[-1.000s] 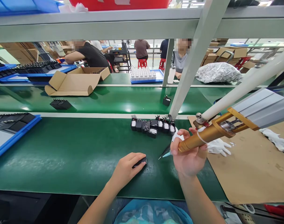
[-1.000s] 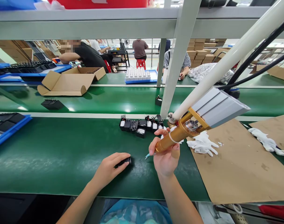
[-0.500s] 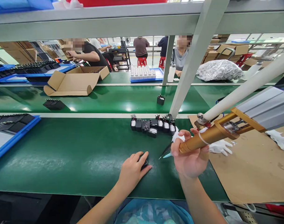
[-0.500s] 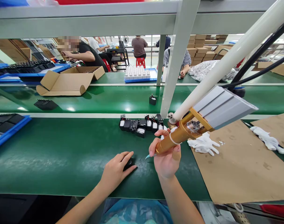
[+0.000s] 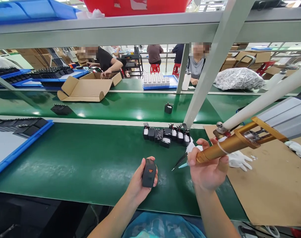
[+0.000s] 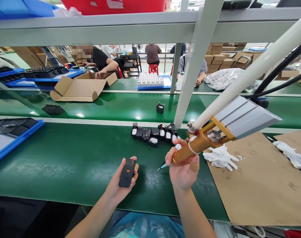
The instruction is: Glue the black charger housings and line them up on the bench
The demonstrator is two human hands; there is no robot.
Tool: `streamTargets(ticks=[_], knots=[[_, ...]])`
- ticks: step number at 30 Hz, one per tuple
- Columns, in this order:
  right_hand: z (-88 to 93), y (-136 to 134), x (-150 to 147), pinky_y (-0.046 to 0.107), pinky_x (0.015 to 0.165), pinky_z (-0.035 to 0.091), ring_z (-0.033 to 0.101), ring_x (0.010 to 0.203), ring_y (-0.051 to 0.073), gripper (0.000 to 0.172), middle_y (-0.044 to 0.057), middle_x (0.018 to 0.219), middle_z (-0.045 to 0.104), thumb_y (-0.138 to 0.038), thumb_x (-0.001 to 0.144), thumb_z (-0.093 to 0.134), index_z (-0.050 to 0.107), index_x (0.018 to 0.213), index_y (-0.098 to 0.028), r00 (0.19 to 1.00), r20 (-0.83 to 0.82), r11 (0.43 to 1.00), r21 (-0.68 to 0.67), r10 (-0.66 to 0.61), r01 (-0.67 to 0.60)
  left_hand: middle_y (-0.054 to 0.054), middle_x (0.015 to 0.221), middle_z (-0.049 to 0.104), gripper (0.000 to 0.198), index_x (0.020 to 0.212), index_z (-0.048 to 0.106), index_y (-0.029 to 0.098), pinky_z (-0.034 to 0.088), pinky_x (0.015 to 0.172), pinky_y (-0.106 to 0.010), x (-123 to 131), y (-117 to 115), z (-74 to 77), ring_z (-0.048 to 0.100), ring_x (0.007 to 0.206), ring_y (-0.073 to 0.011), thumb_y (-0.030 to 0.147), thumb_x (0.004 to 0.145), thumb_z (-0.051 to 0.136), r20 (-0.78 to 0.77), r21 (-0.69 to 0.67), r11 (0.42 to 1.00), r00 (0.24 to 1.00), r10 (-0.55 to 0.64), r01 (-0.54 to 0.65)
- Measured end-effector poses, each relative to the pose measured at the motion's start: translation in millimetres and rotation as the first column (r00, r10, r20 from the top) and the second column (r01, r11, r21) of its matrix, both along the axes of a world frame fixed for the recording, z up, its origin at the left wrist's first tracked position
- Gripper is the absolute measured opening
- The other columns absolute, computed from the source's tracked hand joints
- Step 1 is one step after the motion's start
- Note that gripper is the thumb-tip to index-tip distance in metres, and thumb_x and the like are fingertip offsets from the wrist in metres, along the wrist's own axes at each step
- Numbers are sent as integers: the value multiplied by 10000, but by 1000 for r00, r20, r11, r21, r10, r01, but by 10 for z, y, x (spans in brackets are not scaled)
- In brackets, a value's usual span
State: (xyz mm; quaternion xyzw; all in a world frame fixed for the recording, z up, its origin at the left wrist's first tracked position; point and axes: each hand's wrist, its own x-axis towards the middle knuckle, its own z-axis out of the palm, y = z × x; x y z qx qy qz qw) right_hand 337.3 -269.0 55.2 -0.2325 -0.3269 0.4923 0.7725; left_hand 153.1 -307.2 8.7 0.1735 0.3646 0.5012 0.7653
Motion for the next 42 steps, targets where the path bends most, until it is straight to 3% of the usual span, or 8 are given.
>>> streamTargets(ticks=[12,23,31,35,37,38,41,42], knots=[[-34,46,51,285,404,359,535,415,109,340,6,980,595,-539,810,479,597,992,-277,1000,10,999,31,-29,29,20,703,609,333,1001,544,226,481,405,-194,-83,8,-88,613,462,-110,531,866,539,95,368,930,994,-49,11],[-46,48,59,282,400,344,517,409,105,350,8,974,598,-534,798,489,601,999,-271,997,-8,997,-5,-76,76,-17,727,641,308,1046,529,200,496,487,-200,-304,136,20,623,532,-116,453,876,570,12,-54,985,986,167,-166],[-64,64,78,288,411,346,513,417,103,364,7,973,599,-547,793,497,591,1006,-268,997,11,997,-3,-81,81,-6,730,637,392,1047,516,212,498,507,-208,-338,134,-47,624,544,-118,501,810,635,-26,-12,978,977,210,-211],[-70,73,75,289,406,339,509,410,106,368,8,966,602,-546,788,498,589,1006,-264,995,14,995,-8,-96,96,2,766,625,436,1062,490,226,512,546,-249,-475,207,-136,642,581,-144,560,804,600,-249,156,960,932,265,-231],[-74,79,71,289,405,339,511,411,110,366,11,965,609,-545,791,493,589,1001,-260,994,15,994,-9,-105,105,0,808,622,423,1088,479,238,519,581,-272,-654,310,-169,656,623,-163,566,831,548,-514,314,932,792,329,-183],[-76,81,69,289,404,339,513,412,112,367,13,964,613,-546,793,491,591,998,-257,994,15,994,-10,-108,109,-5,828,628,410,1108,480,240,518,601,-275,-770,382,-177,661,650,-169,558,851,516,-692,381,918,626,359,-105],[-82,83,68,290,405,349,513,419,111,371,18,962,620,-546,800,485,596,997,-253,993,12,993,-20,-114,114,-50,943,670,391,1171,515,229,500,669,-282,-1153,652,-182,671,794,-211,498,893,458,-911,364,915,-135,389,175],[-85,82,69,291,409,356,510,421,108,371,18,964,621,-544,802,482,597,1001,-254,994,9,993,-23,-112,112,-71,1005,672,389,1184,528,221,494,688,-295,-1268,744,-184,666,853,-235,475,897,457,-879,329,920,-289,380,212]])
